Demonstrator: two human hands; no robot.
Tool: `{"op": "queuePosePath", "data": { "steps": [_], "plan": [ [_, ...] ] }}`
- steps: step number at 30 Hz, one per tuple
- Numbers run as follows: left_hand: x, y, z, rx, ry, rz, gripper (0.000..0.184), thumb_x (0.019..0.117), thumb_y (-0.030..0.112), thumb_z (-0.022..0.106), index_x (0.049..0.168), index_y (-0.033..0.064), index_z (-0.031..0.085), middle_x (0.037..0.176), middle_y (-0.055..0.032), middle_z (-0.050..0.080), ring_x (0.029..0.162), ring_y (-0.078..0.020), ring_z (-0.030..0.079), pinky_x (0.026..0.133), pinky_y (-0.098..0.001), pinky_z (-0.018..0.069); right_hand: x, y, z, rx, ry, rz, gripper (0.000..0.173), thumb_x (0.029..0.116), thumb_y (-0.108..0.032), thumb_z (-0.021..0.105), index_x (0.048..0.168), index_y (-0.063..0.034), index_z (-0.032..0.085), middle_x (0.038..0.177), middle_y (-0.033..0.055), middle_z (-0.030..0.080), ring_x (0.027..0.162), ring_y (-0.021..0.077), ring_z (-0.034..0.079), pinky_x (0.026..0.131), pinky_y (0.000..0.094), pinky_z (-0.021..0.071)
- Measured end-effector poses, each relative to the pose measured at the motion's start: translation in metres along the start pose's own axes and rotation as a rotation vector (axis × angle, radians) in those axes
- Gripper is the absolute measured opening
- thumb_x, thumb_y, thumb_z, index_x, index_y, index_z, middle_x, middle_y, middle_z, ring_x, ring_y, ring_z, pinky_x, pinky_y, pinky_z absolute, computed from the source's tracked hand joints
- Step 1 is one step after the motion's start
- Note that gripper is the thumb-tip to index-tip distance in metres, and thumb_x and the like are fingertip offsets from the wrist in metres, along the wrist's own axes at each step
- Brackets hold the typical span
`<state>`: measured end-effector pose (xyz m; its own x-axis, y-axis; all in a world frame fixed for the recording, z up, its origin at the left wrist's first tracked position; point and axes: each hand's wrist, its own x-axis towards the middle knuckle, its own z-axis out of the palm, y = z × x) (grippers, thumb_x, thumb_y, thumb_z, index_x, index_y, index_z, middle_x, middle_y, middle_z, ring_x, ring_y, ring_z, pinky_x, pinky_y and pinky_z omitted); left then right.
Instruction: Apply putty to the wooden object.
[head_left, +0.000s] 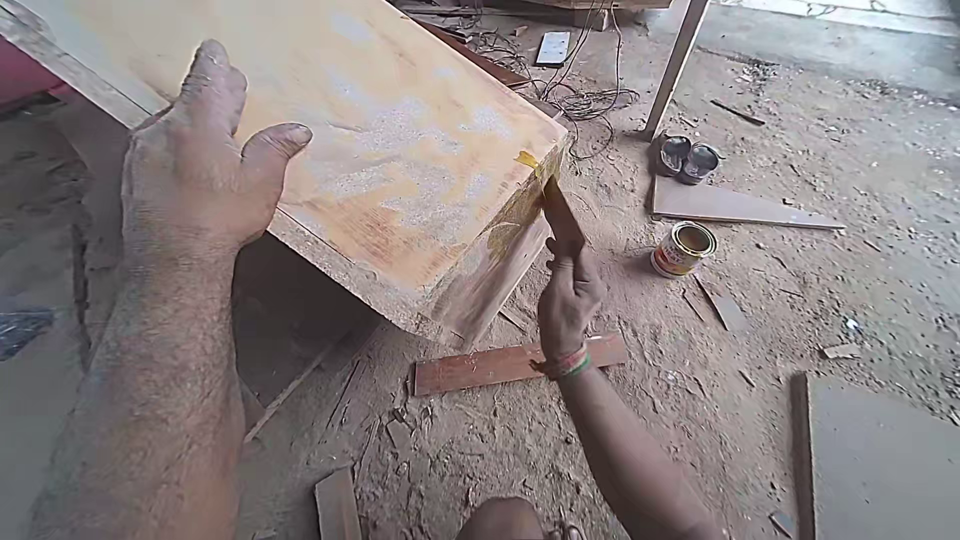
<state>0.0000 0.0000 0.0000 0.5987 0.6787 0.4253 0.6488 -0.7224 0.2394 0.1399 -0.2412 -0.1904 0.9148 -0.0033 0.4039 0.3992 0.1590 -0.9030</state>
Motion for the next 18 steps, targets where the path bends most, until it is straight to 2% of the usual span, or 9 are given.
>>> {"op": "queuePosePath", "data": {
  "steps": [1, 3, 5, 8, 11, 15, 18],
  "plan": [
    [0.000, -0.004, 0.002, -0.006, 0.007, -0.004, 0.086, 0.0983, 0.067, 0.045, 0.165, 0.0215, 0.017, 0.160, -0.0160, 0.042, 0.147, -0.0424, 0.039, 0.113, -0.0732, 0.0292, -0.012, -0.005, 0.013, -0.084, 0.006, -0.030, 0.026, 0.1004, -0.010, 0.053, 0.111, 0.0045, 0.072, 0.101, 0.0128, 0.074, 0.096, 0.0154, 0.071, 0.086, 0.0326, 0.0591],
    [0.003, -0.010, 0.004, -0.002, 0.012, 0.013, 0.087, 0.0976, 0.069, 0.045, 0.165, 0.0218, 0.017, 0.160, -0.0148, 0.042, 0.147, -0.0408, 0.039, 0.114, -0.0718, 0.0300, -0.031, -0.021, 0.033, -0.259, -0.004, -0.146, 0.035, 0.0926, -0.014, 0.057, 0.117, 0.0039, 0.073, 0.110, 0.0165, 0.073, 0.104, 0.0243, 0.069, 0.092, 0.0413, 0.0564],
    [0.004, -0.013, 0.006, -0.009, 0.004, 0.022, 0.087, 0.0970, 0.069, 0.045, 0.165, 0.0226, 0.017, 0.161, -0.0129, 0.041, 0.149, -0.0383, 0.038, 0.115, -0.0703, 0.0294, -0.038, -0.042, 0.043, -0.361, 0.002, -0.228, 0.038, 0.0897, -0.020, 0.058, 0.116, 0.0029, 0.074, 0.106, 0.0165, 0.071, 0.101, 0.0267, 0.067, 0.092, 0.0444, 0.0545],
    [0.002, -0.006, 0.002, 0.001, -0.001, 0.014, 0.083, 0.0989, 0.064, 0.047, 0.165, 0.0224, 0.019, 0.161, -0.0120, 0.041, 0.149, -0.0352, 0.038, 0.117, -0.0667, 0.0297, -0.041, -0.072, 0.044, -0.382, -0.013, -0.263, 0.035, 0.0902, -0.022, 0.058, 0.110, 0.0012, 0.075, 0.098, 0.0116, 0.070, 0.092, 0.0210, 0.067, 0.079, 0.0357, 0.0564],
    [0.001, -0.004, 0.001, 0.014, -0.002, 0.007, 0.081, 0.0994, 0.061, 0.049, 0.165, 0.0217, 0.021, 0.161, -0.0122, 0.041, 0.149, -0.0335, 0.038, 0.119, -0.0635, 0.0299, -0.049, -0.087, 0.043, -0.390, -0.041, -0.316, 0.035, 0.0875, -0.021, 0.059, 0.108, 0.0030, 0.075, 0.100, 0.0145, 0.072, 0.088, 0.0220, 0.069, 0.074, 0.0347, 0.0572],
    [-0.001, -0.002, -0.001, 0.013, -0.011, 0.013, 0.081, 0.0998, 0.061, 0.049, 0.165, 0.0201, 0.021, 0.161, -0.0153, 0.039, 0.150, -0.0358, 0.037, 0.118, -0.0640, 0.0294, -0.057, -0.093, 0.042, -0.373, -0.072, -0.356, 0.036, 0.0864, -0.022, 0.060, 0.106, 0.0040, 0.075, 0.100, 0.0160, 0.073, 0.091, 0.0248, 0.070, 0.076, 0.0345, 0.0581],
    [0.006, -0.016, 0.005, -0.012, -0.007, 0.021, 0.084, 0.0972, 0.065, 0.050, 0.164, 0.0227, 0.023, 0.163, -0.0136, 0.037, 0.151, -0.0291, 0.036, 0.122, -0.0555, 0.0300, -0.073, -0.100, 0.029, -0.273, -0.144, -0.396, 0.038, 0.0846, -0.020, 0.060, 0.106, 0.0081, 0.075, 0.099, 0.0211, 0.073, 0.089, 0.0281, 0.071, 0.076, 0.0348, 0.0594]
  ]
}}
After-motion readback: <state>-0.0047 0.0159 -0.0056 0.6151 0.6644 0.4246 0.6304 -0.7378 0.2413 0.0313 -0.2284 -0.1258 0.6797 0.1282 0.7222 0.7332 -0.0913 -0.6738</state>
